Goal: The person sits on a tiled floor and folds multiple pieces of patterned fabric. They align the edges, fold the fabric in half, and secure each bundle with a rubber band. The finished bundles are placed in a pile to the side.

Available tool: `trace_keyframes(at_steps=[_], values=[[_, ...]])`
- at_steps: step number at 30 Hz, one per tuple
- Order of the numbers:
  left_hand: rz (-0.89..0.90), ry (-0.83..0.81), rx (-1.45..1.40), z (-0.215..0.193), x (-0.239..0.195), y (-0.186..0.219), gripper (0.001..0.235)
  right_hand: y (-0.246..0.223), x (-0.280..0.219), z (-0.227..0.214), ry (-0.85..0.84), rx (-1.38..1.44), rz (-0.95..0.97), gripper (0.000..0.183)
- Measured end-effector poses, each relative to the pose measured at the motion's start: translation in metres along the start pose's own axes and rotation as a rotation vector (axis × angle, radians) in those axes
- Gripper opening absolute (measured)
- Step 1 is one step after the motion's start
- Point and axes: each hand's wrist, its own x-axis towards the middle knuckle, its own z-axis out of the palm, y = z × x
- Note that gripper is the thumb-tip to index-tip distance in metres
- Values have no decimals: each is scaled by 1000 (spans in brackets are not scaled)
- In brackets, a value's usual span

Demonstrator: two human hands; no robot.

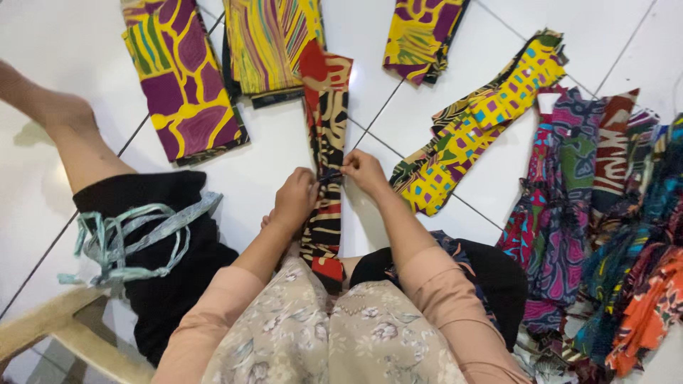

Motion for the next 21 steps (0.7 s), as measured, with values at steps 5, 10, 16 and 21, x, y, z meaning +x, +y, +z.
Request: trace_keyframes(at_steps=[5, 10, 16, 21], values=[[-403, -202, -453, 19, -8, -26, 35, -28, -11, 7, -170, -225, 320, 53], [-450, -116, -995, -3, -11, -1, 77, -95, -53, 38, -56, 336, 86, 108], [27, -152, -1185, -79, -15, 94, 85, -169, -62, -38, 414, 269, -368, 92], [133, -103, -623, -99, -17, 130, 70, -191, -109, -229, 583, 186, -175, 81]])
